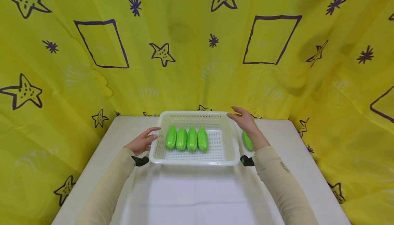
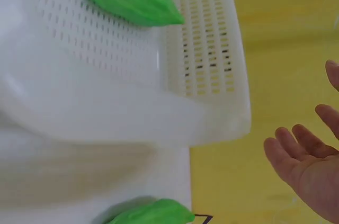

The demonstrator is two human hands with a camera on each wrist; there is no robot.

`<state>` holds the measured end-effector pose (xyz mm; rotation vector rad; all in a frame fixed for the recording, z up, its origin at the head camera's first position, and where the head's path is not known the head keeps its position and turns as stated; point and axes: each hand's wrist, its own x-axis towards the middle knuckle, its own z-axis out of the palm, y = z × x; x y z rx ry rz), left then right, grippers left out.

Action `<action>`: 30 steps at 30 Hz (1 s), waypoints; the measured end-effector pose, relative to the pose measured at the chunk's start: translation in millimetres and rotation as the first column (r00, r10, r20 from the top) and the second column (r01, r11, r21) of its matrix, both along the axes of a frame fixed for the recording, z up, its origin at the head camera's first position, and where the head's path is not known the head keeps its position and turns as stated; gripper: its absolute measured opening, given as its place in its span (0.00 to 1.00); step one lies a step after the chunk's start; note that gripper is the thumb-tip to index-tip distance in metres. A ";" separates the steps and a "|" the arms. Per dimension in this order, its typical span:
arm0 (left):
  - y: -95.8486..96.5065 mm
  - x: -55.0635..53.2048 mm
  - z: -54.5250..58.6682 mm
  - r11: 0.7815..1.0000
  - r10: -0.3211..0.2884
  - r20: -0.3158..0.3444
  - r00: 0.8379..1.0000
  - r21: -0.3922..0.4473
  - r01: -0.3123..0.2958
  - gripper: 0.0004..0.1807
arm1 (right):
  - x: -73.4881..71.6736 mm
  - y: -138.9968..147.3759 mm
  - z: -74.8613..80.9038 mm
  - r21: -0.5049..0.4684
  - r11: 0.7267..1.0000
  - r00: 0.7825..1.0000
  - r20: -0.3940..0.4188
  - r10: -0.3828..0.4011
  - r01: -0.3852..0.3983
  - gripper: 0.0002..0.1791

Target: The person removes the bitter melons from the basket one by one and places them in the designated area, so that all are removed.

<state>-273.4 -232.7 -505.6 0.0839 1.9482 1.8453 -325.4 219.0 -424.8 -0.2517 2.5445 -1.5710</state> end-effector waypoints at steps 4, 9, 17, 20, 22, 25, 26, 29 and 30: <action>1.1 -0.4 1.1 1.000 0.006 0.006 1.000 -0.013 -0.006 0.29 | 3.3 -9.4 6.1 -0.019 0.999 0.999 0.026 0.037 -0.037 0.39; 3.3 0.7 4.6 0.999 0.030 0.024 0.999 -0.031 -0.029 0.28 | 1.3 -16.3 7.1 0.013 0.999 0.998 0.048 0.039 -0.040 0.40; 8.2 12.5 24.3 0.999 0.030 0.042 0.999 -0.031 -0.029 0.27 | -2.2 -27.2 3.8 0.057 0.996 0.997 0.031 0.073 -0.075 0.39; 7.7 12.5 23.8 0.999 0.026 0.040 0.999 -0.031 -0.025 0.27 | -4.1 -31.4 1.9 0.081 0.992 0.994 0.054 0.094 -0.098 0.40; 7.0 11.1 20.7 0.999 0.027 0.038 0.999 -0.033 -0.026 0.27 | -5.2 -34.2 0.7 0.091 0.989 0.992 0.070 0.109 -0.115 0.40; 5.6 6.6 13.3 0.999 0.031 0.035 0.999 -0.036 -0.030 0.27 | -6.6 -37.8 -0.9 0.090 0.988 0.989 0.092 0.118 -0.126 0.40; 5.1 5.0 10.9 0.999 0.032 0.035 0.999 -0.037 -0.031 0.27 | -6.8 -38.9 -1.1 0.090 0.988 0.988 0.095 0.121 -0.129 0.40; 3.8 1.0 5.1 0.998 0.041 0.040 0.998 -0.040 -0.039 0.27 | -8.4 -42.6 -3.0 0.085 0.987 0.987 0.095 0.128 -0.136 0.39; 3.5 0.2 4.0 0.998 0.043 0.040 0.998 -0.041 -0.041 0.27 | -9.1 -43.8 -3.9 0.083 0.987 0.987 0.094 0.131 -0.139 0.39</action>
